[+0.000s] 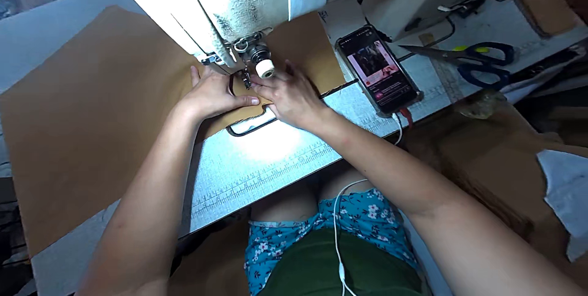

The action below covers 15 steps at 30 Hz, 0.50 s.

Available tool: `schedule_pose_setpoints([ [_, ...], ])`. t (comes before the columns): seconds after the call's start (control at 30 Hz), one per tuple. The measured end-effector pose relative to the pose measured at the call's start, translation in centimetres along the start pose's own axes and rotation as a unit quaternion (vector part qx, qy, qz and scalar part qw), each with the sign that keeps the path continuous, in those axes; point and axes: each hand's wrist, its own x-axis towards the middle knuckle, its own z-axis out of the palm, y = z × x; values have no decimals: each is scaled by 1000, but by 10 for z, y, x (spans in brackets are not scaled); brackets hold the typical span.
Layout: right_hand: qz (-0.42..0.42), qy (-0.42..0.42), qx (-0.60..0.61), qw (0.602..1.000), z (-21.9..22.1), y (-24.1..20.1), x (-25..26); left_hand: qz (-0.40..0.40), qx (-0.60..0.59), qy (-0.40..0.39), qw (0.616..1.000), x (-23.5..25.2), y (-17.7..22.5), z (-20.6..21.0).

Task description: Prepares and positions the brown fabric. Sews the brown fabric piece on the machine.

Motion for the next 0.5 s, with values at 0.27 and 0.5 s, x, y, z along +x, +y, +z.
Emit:
schedule_pose_setpoints([
  [0.27,-10,19,-10,1000,4,2,0,-7,-13,-6,1000,2,-3,-1],
  [0.5,-6,8,-8,1000,2,2,-1,11,-109,110,988,9,-10,-10],
])
